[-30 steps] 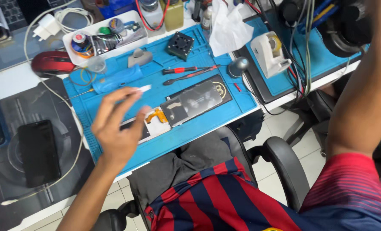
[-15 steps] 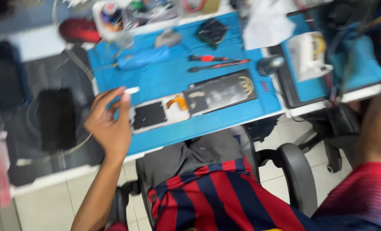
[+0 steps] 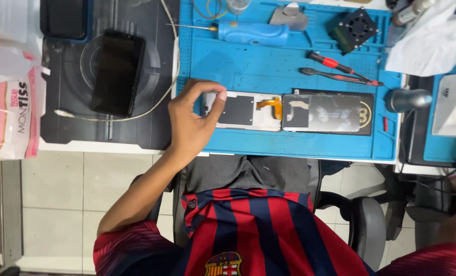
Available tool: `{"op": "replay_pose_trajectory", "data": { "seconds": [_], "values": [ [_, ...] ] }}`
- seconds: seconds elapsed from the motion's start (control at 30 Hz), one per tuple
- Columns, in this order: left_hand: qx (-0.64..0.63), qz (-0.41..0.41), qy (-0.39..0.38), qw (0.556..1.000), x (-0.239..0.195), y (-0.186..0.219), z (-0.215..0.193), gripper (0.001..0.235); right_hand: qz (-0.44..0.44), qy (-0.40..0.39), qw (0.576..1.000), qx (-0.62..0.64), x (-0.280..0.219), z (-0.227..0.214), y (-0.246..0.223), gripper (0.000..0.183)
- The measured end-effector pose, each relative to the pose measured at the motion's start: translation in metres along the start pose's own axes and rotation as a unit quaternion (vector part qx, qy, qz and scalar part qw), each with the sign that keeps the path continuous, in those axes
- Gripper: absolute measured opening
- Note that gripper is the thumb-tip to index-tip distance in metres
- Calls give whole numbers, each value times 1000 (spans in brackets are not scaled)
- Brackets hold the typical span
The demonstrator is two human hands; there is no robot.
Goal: The person applies a white adhesive strip to the inner edge of a disassembled smartphone frame, then uses a tube to apply black adhesive along the frame's perimeter. The person works on a blue mat with tools and phone parts nearby.
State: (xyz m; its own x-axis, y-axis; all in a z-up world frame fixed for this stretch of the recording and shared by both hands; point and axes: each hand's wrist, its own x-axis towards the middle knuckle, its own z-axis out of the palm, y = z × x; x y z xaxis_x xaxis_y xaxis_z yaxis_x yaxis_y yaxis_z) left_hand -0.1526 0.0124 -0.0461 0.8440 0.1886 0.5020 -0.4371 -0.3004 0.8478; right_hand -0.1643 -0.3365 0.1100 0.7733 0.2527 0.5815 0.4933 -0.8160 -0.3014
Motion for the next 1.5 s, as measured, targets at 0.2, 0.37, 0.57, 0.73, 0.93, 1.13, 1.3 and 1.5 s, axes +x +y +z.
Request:
{"op": "replay_pose_trajectory", "data": {
  "seconds": [0.2, 0.37, 0.57, 0.73, 0.93, 1.13, 1.3, 1.5],
  "values": [
    [8, -3, -23, 1000, 4, -2, -1, 7, -13, -18, 998, 67, -3, 34, -45, 24],
    [-6, 39, -44, 998, 8, 5, -4, 9, -23, -50, 992, 113, 10, 56, -57, 23],
    [-90, 22, -100, 991, 13, 26, -6, 9, -42, -102, 976, 187, 29, 99, -75, 22],
    [-107, 23, -121, 987, 19, 39, -12, 9, -27, -152, 957, 244, 34, 123, -89, 17],
    [-91, 38, -135, 986, 25, 30, -15, 17, -20, -113, 968, 223, 36, 119, -80, 6],
    [66, 54, -148, 985, 32, -13, -22, 42, 135, -33, 938, 317, 29, 116, -59, 6],
    [138, 57, -200, 968, 26, -29, -15, 63, 166, -18, 919, 356, 19, 115, -37, 6],
    [231, 54, -259, 936, 26, -31, 6, 86, 139, -24, 945, 294, 14, 120, -24, 6]
  ]
}}
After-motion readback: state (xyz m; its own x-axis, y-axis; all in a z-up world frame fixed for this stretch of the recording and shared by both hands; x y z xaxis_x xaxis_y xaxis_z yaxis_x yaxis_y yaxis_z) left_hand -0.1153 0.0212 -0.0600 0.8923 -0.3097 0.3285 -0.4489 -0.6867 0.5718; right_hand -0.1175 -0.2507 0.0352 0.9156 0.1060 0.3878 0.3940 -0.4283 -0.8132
